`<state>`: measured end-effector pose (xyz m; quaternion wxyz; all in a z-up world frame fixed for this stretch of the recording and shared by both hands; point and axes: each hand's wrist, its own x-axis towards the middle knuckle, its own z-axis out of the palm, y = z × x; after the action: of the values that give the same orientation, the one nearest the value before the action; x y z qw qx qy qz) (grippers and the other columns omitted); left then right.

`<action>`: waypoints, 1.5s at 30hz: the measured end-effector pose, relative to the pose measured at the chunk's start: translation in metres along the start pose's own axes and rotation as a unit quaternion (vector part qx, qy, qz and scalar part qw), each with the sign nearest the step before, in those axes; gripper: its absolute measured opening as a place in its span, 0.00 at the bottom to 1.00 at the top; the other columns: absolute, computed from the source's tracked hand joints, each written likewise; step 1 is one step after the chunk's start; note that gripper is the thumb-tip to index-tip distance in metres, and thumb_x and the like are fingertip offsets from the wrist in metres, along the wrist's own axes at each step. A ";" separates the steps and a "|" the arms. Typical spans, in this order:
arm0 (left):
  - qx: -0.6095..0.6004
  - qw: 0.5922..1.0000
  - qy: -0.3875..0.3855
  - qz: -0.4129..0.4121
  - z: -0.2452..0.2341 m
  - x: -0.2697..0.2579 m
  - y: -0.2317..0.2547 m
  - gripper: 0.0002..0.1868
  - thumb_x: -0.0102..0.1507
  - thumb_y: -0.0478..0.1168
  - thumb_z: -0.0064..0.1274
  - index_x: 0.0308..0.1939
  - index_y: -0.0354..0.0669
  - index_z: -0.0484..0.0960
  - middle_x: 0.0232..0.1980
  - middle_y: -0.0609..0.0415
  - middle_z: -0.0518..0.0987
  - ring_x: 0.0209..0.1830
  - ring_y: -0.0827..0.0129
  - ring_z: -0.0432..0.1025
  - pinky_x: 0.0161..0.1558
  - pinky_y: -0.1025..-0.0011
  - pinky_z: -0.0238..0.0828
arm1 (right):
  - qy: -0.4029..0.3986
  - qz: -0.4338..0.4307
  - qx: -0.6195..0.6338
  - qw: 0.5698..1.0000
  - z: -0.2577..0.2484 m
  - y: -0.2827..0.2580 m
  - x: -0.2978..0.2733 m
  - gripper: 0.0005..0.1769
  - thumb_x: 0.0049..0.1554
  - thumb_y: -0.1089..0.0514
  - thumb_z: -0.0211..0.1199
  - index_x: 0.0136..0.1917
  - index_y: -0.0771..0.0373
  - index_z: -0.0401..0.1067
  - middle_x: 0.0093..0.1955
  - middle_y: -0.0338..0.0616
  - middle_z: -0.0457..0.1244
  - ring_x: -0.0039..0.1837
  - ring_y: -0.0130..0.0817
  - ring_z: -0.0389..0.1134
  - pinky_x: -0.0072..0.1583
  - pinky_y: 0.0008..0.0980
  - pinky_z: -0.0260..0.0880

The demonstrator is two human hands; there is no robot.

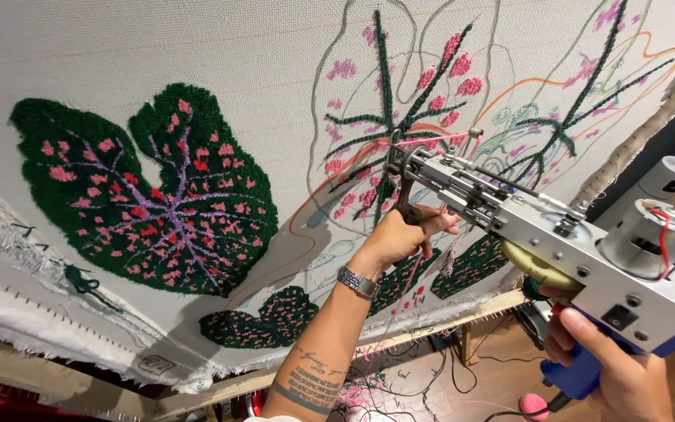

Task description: Use a tufting gun to create floral patterns on a rug canvas.

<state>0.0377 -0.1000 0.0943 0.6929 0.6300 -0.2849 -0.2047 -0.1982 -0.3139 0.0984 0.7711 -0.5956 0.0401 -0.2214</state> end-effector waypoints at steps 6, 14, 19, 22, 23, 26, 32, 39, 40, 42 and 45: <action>0.141 0.989 0.034 -0.038 0.004 -0.005 -0.008 0.23 0.61 0.55 0.62 0.48 0.38 0.89 0.34 0.54 0.85 0.20 0.78 0.74 0.25 0.78 0.67 | -0.005 0.018 -0.002 1.000 -0.010 0.004 -0.002 0.16 0.61 0.64 0.63 0.59 0.77 0.68 0.35 0.49 0.58 0.34 0.37 0.58 0.35 0.35 0.58; 0.056 0.997 0.043 -0.019 -0.004 0.000 -0.022 0.21 0.60 0.48 0.66 0.46 0.32 0.88 0.42 0.52 0.87 0.23 0.76 0.73 0.25 0.76 0.71 | 0.011 0.060 -0.028 0.998 0.012 0.001 0.004 0.15 0.58 0.63 0.62 0.56 0.76 0.70 0.33 0.46 0.57 0.33 0.34 0.57 0.34 0.34 0.56; 0.017 0.999 0.037 -0.003 -0.008 0.003 -0.022 0.18 0.59 0.44 0.66 0.48 0.35 0.88 0.51 0.53 0.86 0.34 0.80 0.77 0.26 0.74 0.75 | 0.007 0.055 -0.025 0.998 0.020 0.001 0.008 0.14 0.59 0.64 0.62 0.55 0.77 0.69 0.33 0.46 0.57 0.33 0.34 0.56 0.33 0.34 0.56; 0.002 0.999 0.043 -0.005 -0.009 0.003 -0.020 0.18 0.58 0.43 0.66 0.47 0.33 0.88 0.50 0.52 0.86 0.36 0.81 0.77 0.26 0.74 0.75 | 0.013 0.063 -0.041 0.997 0.024 0.001 0.009 0.17 0.57 0.63 0.62 0.57 0.76 0.73 0.32 0.44 0.57 0.32 0.34 0.56 0.33 0.33 0.55; 0.013 0.999 0.046 -0.011 -0.010 0.004 -0.020 0.19 0.58 0.44 0.67 0.47 0.33 0.88 0.50 0.51 0.87 0.32 0.77 0.76 0.25 0.74 0.74 | 0.009 0.059 -0.035 0.998 0.023 0.002 0.010 0.16 0.58 0.63 0.63 0.57 0.76 0.72 0.32 0.44 0.57 0.32 0.34 0.56 0.33 0.34 0.56; 0.009 0.999 0.051 -0.006 -0.016 0.010 -0.024 0.19 0.58 0.43 0.68 0.46 0.31 0.88 0.48 0.51 0.87 0.30 0.75 0.75 0.25 0.74 0.73 | 0.022 0.053 -0.056 0.997 0.033 0.002 0.012 0.16 0.58 0.62 0.64 0.56 0.76 0.72 0.33 0.45 0.58 0.32 0.34 0.58 0.33 0.33 0.57; 0.006 0.995 0.092 0.025 -0.041 0.036 -0.045 0.16 0.58 0.42 0.69 0.39 0.28 0.86 0.38 0.53 0.83 0.27 0.71 0.74 0.24 0.73 0.72 | 0.035 0.012 -0.087 0.996 0.067 0.013 0.016 0.15 0.55 0.62 0.66 0.54 0.72 0.72 0.35 0.42 0.61 0.33 0.31 0.61 0.32 0.31 0.61; -0.018 0.994 0.105 0.007 -0.061 0.049 -0.052 0.16 0.57 0.40 0.68 0.36 0.31 0.80 0.42 0.55 0.80 0.34 0.72 0.77 0.24 0.70 0.76 | 0.035 -0.002 -0.054 0.998 0.087 0.025 0.018 0.10 0.56 0.65 0.66 0.49 0.69 0.69 0.37 0.41 0.62 0.34 0.29 0.62 0.32 0.30 0.62; -0.018 0.994 0.104 0.006 -0.058 0.045 -0.043 0.16 0.57 0.40 0.68 0.36 0.31 0.80 0.42 0.55 0.80 0.34 0.72 0.77 0.24 0.70 0.76 | 0.036 -0.001 -0.054 0.998 0.087 0.026 0.018 0.10 0.56 0.65 0.66 0.49 0.69 0.69 0.37 0.41 0.62 0.34 0.29 0.62 0.32 0.30 0.62; -0.010 0.995 0.100 -0.011 -0.054 0.038 -0.023 0.14 0.57 0.40 0.68 0.37 0.32 0.83 0.41 0.57 0.81 0.34 0.73 0.76 0.24 0.70 0.74 | 0.027 -0.014 -0.032 0.999 0.086 0.027 0.019 0.09 0.56 0.66 0.66 0.49 0.69 0.68 0.37 0.41 0.61 0.34 0.29 0.62 0.32 0.30 0.62; 0.026 0.996 0.080 -0.001 -0.057 0.042 -0.024 0.13 0.58 0.41 0.67 0.37 0.33 0.85 0.39 0.57 0.82 0.31 0.72 0.74 0.25 0.70 0.73 | 0.022 -0.018 -0.031 0.999 0.082 0.028 0.020 0.09 0.57 0.66 0.65 0.49 0.70 0.68 0.36 0.42 0.61 0.34 0.30 0.62 0.33 0.30 0.62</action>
<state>0.1081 -0.0870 0.0736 0.6965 0.6626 -0.2329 -0.1467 -0.1449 -0.2422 0.1002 0.7473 -0.6148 0.0535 -0.2466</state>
